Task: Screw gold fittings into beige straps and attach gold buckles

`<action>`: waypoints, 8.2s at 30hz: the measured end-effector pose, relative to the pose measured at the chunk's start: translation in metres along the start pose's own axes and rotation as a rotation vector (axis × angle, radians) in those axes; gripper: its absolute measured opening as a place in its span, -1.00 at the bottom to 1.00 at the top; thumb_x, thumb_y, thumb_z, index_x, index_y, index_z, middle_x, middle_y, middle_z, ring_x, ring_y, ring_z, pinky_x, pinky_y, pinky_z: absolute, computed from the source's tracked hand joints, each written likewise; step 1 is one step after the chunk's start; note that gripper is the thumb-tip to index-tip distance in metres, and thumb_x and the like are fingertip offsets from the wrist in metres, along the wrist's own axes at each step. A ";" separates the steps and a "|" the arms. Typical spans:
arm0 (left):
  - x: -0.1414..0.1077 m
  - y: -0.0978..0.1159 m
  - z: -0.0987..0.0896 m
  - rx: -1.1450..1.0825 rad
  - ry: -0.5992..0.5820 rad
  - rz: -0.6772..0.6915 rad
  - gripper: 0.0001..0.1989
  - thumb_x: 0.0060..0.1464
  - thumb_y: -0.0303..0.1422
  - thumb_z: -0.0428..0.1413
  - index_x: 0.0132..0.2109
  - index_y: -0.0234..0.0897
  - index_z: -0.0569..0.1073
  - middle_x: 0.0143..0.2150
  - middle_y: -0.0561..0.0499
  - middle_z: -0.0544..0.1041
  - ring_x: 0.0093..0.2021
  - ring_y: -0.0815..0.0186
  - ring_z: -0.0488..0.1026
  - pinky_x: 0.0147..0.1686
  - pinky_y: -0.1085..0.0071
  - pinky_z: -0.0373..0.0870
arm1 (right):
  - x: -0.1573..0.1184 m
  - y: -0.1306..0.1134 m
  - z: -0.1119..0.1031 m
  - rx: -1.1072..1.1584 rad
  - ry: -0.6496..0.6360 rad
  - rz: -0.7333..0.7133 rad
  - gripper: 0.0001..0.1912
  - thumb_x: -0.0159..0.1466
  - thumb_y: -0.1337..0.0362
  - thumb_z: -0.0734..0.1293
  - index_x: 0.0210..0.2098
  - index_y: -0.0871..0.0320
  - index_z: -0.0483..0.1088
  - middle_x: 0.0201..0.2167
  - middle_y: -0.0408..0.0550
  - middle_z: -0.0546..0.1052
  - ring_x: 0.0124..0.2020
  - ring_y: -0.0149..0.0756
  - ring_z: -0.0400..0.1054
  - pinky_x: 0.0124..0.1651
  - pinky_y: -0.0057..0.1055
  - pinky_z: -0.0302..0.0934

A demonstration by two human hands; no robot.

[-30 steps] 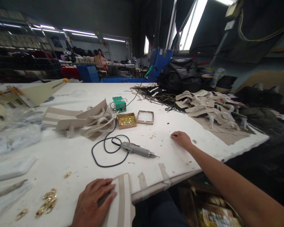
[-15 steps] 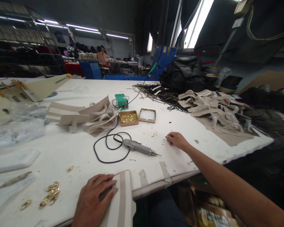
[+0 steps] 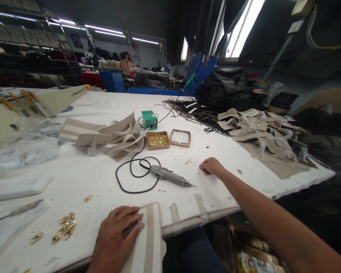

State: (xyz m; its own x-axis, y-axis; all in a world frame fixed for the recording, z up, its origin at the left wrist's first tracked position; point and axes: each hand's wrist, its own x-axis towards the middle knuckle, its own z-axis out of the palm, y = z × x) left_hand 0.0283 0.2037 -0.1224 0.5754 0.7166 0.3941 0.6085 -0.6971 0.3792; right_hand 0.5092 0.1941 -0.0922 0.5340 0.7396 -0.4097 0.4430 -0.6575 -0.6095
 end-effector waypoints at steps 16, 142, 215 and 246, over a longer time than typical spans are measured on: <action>0.001 0.002 -0.001 -0.018 0.001 -0.008 -0.76 0.21 -0.03 0.23 -0.06 0.08 0.68 0.05 0.08 0.68 0.15 -0.01 0.50 0.10 0.00 0.48 | -0.014 0.002 -0.002 -0.014 0.073 -0.112 -0.74 0.46 0.13 0.38 -0.17 0.23 0.51 -0.32 -0.13 0.56 -0.40 -0.40 0.45 -0.30 -0.40 0.43; -0.012 0.041 -0.021 -0.250 -0.034 -0.154 -0.83 0.23 -0.28 0.30 -0.03 -0.09 0.58 0.07 0.04 0.63 0.17 0.05 0.36 0.08 0.03 0.25 | -0.203 -0.101 0.182 -0.070 -0.241 -0.625 -0.81 0.31 0.15 0.33 -0.38 0.09 0.47 -0.39 -0.15 0.54 -0.31 -0.24 0.38 -0.18 -0.34 0.19; -0.007 0.042 -0.021 -0.228 -0.099 -0.201 -0.77 0.11 -0.23 0.38 -0.06 0.02 0.67 0.07 0.10 0.65 0.18 0.07 0.41 0.11 0.05 0.28 | -0.213 -0.144 0.196 0.944 -0.002 -0.730 -0.62 0.26 0.04 0.52 -0.48 0.10 0.36 -0.64 -0.20 0.38 -0.63 -0.36 0.30 -0.57 -0.43 0.22; -0.007 0.043 -0.020 -0.213 -0.107 -0.197 -0.80 0.15 -0.23 0.34 -0.06 -0.01 0.65 0.09 0.09 0.64 0.17 0.06 0.40 0.08 0.05 0.30 | -0.210 -0.131 0.199 0.770 -0.092 -0.875 -0.73 0.21 0.13 0.57 -0.35 0.16 0.49 -0.46 -0.11 0.49 -0.49 -0.33 0.35 -0.44 -0.38 0.28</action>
State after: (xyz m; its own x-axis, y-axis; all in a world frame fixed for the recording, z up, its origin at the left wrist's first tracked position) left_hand 0.0389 0.1681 -0.0922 0.5184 0.8291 0.2095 0.5924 -0.5248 0.6112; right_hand 0.1955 0.1537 -0.0611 0.1942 0.9255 0.3252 0.0636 0.3190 -0.9456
